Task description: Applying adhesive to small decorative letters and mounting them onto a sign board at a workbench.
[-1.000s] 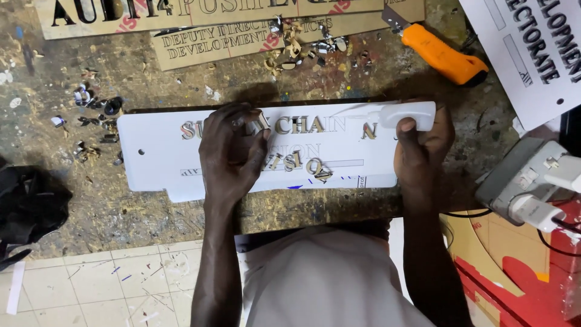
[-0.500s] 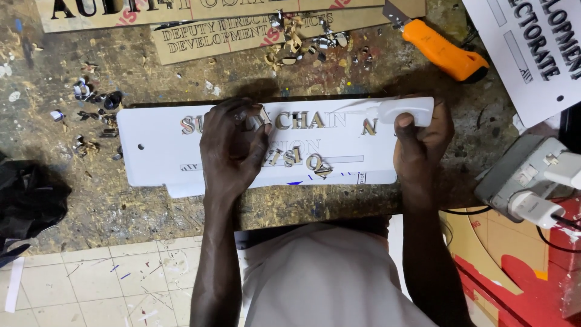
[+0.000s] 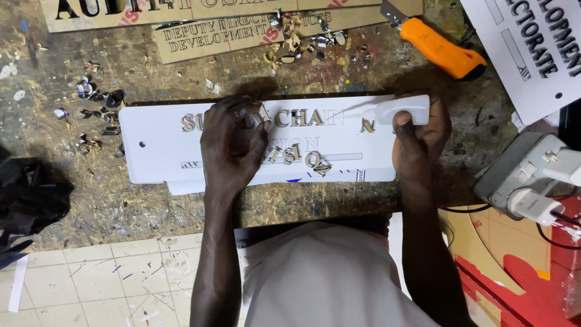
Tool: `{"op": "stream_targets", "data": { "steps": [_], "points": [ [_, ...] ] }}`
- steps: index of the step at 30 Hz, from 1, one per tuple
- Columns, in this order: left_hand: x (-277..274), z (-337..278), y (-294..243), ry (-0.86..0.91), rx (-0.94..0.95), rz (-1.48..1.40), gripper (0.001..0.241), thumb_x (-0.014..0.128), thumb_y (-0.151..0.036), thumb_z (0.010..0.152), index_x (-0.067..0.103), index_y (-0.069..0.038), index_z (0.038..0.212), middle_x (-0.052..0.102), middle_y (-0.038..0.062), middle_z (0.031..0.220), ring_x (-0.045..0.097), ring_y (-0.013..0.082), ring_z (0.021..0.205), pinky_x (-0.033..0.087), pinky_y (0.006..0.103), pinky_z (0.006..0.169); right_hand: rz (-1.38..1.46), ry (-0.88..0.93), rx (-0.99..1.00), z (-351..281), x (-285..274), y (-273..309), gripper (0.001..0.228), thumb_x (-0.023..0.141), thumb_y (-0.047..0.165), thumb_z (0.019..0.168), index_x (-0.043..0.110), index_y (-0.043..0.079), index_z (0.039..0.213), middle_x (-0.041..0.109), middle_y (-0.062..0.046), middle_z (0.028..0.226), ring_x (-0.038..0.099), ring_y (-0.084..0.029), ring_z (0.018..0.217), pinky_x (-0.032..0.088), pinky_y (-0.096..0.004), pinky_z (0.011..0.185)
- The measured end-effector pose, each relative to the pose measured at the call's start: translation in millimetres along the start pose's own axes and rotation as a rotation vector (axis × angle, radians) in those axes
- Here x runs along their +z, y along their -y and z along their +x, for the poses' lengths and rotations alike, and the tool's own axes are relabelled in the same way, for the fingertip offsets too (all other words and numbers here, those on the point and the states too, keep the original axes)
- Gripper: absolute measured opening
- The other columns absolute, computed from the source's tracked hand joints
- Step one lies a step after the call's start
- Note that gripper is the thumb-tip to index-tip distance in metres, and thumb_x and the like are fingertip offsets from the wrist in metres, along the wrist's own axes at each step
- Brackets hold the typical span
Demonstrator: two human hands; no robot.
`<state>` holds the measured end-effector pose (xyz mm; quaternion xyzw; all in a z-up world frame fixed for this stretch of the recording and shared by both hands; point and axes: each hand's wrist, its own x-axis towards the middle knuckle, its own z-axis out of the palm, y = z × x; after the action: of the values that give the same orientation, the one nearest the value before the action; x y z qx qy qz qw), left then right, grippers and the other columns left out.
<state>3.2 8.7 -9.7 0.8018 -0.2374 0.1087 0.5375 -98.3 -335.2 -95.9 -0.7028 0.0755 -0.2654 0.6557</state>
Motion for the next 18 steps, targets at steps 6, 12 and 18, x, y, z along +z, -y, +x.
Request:
{"op": "stream_targets", "data": {
  "steps": [6,12,18],
  "points": [
    [-0.4,0.5,-2.5,-0.002,0.013,0.006,0.022,0.084,-0.011,0.107,0.076,-0.008,0.127,0.079,0.013,0.121,0.075,0.0432,0.129,0.055,0.0549,0.109,0.010,0.002,-0.010,0.9,2.5,0.3,0.045,0.080,0.039,0.110,0.062,0.000,0.125,0.063,-0.011,0.109,0.065,-0.018,0.107,0.055,-0.038,0.105],
    [-0.1,0.7,-2.9,-0.007,0.024,0.004,0.023,0.084,-0.009,0.106,0.075,-0.007,0.126,0.079,0.013,0.120,0.075,0.0436,0.128,0.055,0.0550,0.108,0.026,0.016,-0.006,2.1,2.3,2.4,0.045,0.080,0.038,0.110,0.062,-0.001,0.124,0.063,-0.011,0.105,0.066,-0.018,0.102,0.055,-0.036,0.100],
    [1.1,-1.8,1.0,-0.016,0.034,0.006,0.023,0.085,-0.009,0.105,0.076,-0.007,0.126,0.079,0.013,0.120,0.074,0.0433,0.129,0.055,0.0551,0.108,0.017,0.027,-0.030,3.9,4.1,4.6,0.043,0.078,0.037,0.111,0.062,-0.001,0.123,0.064,-0.011,0.107,0.066,-0.018,0.104,0.055,-0.037,0.100]
  ]
}}
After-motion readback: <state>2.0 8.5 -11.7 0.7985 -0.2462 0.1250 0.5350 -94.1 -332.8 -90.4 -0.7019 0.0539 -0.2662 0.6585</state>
